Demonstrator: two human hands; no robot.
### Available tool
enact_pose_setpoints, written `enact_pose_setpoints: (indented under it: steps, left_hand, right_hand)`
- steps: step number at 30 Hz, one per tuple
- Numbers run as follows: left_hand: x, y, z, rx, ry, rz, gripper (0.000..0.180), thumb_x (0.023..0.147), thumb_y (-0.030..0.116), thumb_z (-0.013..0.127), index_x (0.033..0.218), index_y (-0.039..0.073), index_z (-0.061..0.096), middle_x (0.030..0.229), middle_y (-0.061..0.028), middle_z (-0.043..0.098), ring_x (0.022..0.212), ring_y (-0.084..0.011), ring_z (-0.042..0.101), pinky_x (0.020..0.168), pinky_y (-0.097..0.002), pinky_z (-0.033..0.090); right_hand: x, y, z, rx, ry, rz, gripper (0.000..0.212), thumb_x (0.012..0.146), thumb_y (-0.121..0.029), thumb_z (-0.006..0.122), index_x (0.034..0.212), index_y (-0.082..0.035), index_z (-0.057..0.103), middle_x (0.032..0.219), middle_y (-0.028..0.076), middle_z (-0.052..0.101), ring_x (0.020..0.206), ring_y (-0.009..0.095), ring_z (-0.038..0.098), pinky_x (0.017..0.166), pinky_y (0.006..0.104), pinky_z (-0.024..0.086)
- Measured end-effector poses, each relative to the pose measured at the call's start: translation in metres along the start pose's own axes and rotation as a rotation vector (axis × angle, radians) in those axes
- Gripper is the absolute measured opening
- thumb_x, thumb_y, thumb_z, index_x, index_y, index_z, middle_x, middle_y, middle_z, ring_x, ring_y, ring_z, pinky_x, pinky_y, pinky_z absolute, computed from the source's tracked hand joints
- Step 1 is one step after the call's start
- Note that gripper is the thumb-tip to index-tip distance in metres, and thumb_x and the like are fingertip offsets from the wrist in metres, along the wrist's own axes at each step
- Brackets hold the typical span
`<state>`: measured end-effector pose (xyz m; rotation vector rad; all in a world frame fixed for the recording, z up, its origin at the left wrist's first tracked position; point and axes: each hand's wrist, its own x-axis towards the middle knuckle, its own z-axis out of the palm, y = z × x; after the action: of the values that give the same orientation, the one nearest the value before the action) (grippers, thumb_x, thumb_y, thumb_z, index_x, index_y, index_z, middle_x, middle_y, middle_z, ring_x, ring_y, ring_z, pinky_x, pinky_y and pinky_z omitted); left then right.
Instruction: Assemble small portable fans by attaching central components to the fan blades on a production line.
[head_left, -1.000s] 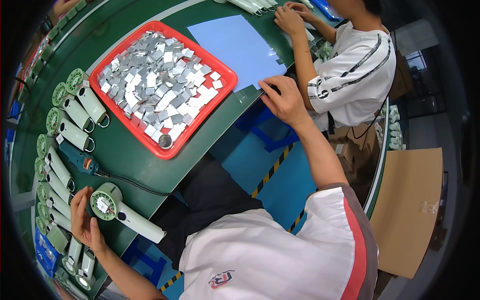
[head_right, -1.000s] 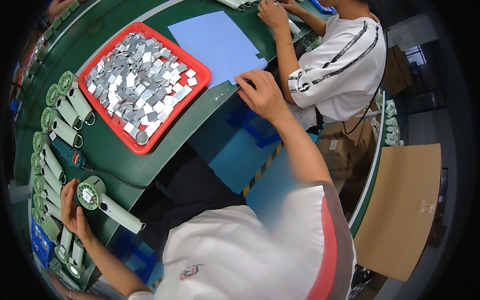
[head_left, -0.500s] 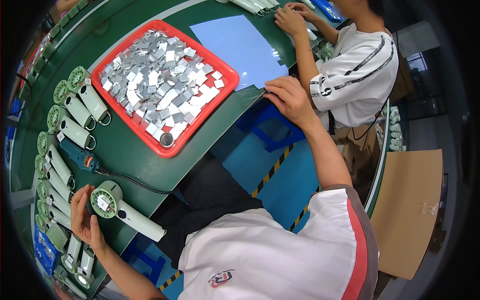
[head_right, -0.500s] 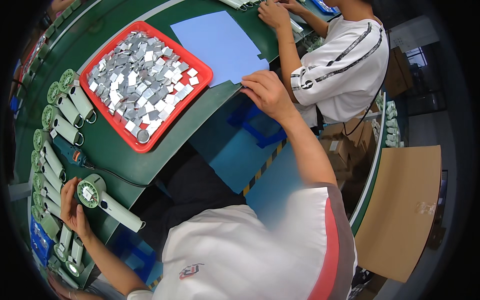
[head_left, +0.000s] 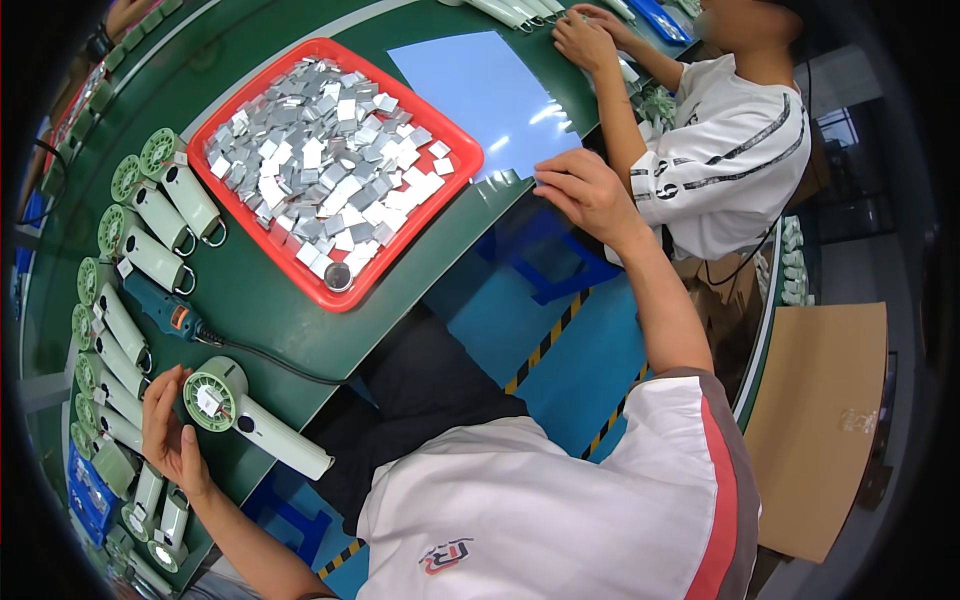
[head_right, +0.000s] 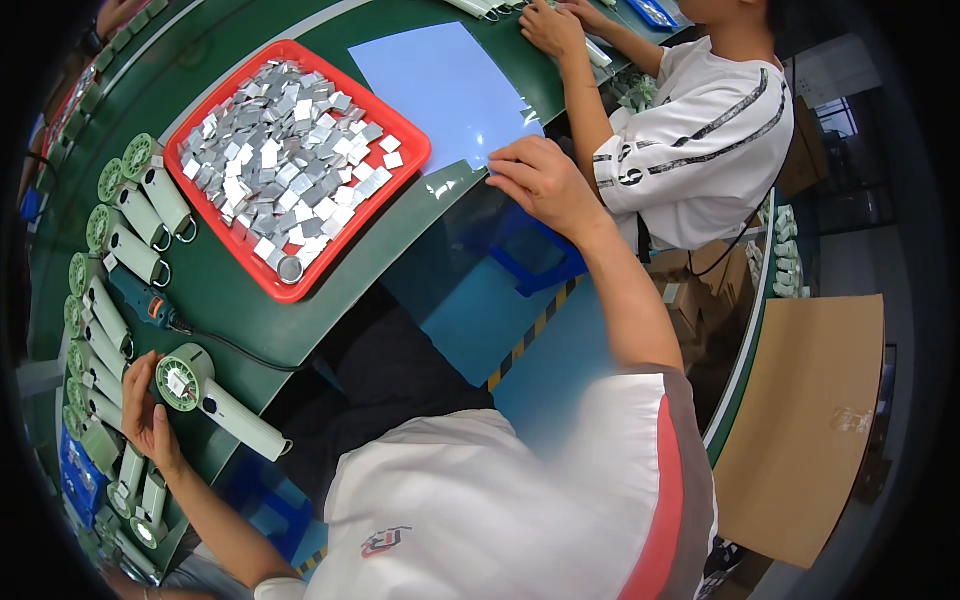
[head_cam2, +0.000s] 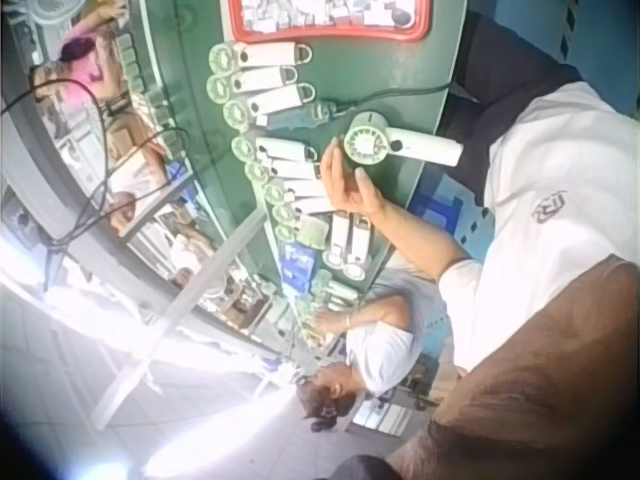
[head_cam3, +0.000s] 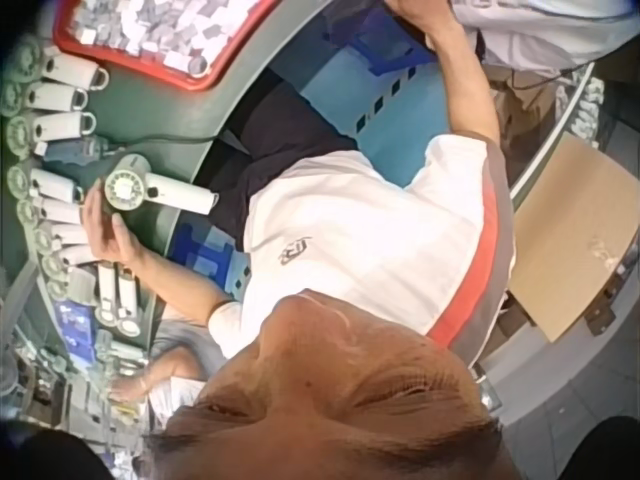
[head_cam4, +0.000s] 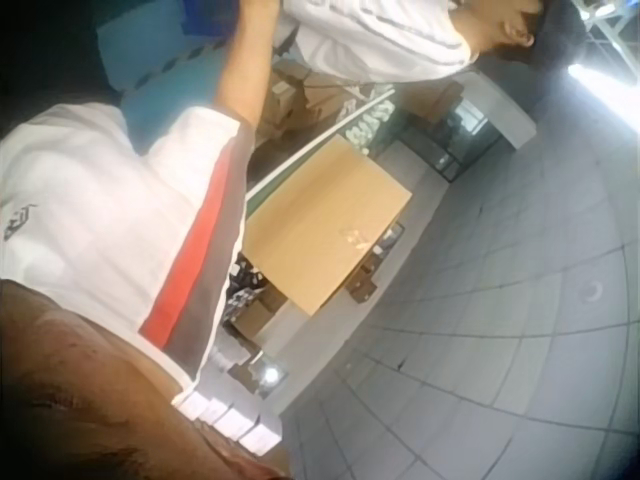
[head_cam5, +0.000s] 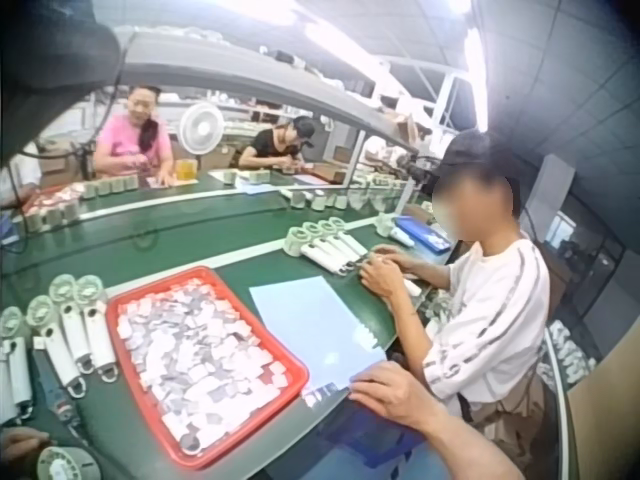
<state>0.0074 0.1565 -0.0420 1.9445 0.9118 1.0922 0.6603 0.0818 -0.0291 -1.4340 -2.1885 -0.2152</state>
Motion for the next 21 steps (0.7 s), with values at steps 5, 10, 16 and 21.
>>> enact_pose_setpoints:
  steps: [5, 10, 16, 21]
  left_hand:
    - [0.0, 0.001, 0.001, -0.001, 0.013, -0.005, 0.059, 0.1, 0.034, 0.072, 0.143, -0.008, 0.07, 0.142, -0.0294, 0.065, 0.13, -0.0409, 0.066, 0.116, -0.0546, 0.051]
    - [0.001, 0.002, 0.002, 0.027, 0.01, 0.001, 0.059, 0.101, 0.035, 0.072, 0.142, -0.007, 0.07, 0.14, -0.0288, 0.066, 0.13, -0.0406, 0.066, 0.115, -0.0547, 0.051]
    - [0.001, 0.001, 0.003, 0.028, 0.018, 0.001, 0.059, 0.101, 0.036, 0.072, 0.141, -0.007, 0.071, 0.139, -0.0286, 0.067, 0.13, -0.0402, 0.066, 0.115, -0.0547, 0.051]
    - [-0.001, 0.006, 0.0, 0.042, 0.026, -0.007, 0.058, 0.101, 0.036, 0.073, 0.14, -0.007, 0.071, 0.139, -0.0287, 0.067, 0.13, -0.0401, 0.066, 0.115, -0.0542, 0.051]
  right_hand:
    - [-0.006, -0.001, 0.003, -0.015, 0.021, -0.028, 0.03, 0.084, -0.005, 0.091, 0.11, 0.0, 0.077, 0.115, 0.011, 0.078, 0.106, 0.032, 0.075, 0.09, 0.0428, 0.059]
    - [-0.009, 0.0, 0.01, -0.094, 0.067, -0.057, 0.032, 0.083, -0.003, 0.09, 0.112, 0.0, 0.077, 0.116, 0.012, 0.078, 0.106, 0.032, 0.075, 0.089, 0.043, 0.06]
    - [-0.007, -0.005, 0.007, -0.176, 0.075, -0.1, 0.029, 0.084, 0.002, 0.087, 0.111, 0.001, 0.076, 0.117, 0.011, 0.079, 0.106, 0.032, 0.075, 0.088, 0.0422, 0.06]
    - [-0.008, -0.009, 0.015, -0.171, 0.117, -0.055, 0.026, 0.084, 0.004, 0.086, 0.108, 0.0, 0.076, 0.115, 0.012, 0.079, 0.105, 0.031, 0.076, 0.089, 0.0419, 0.061]
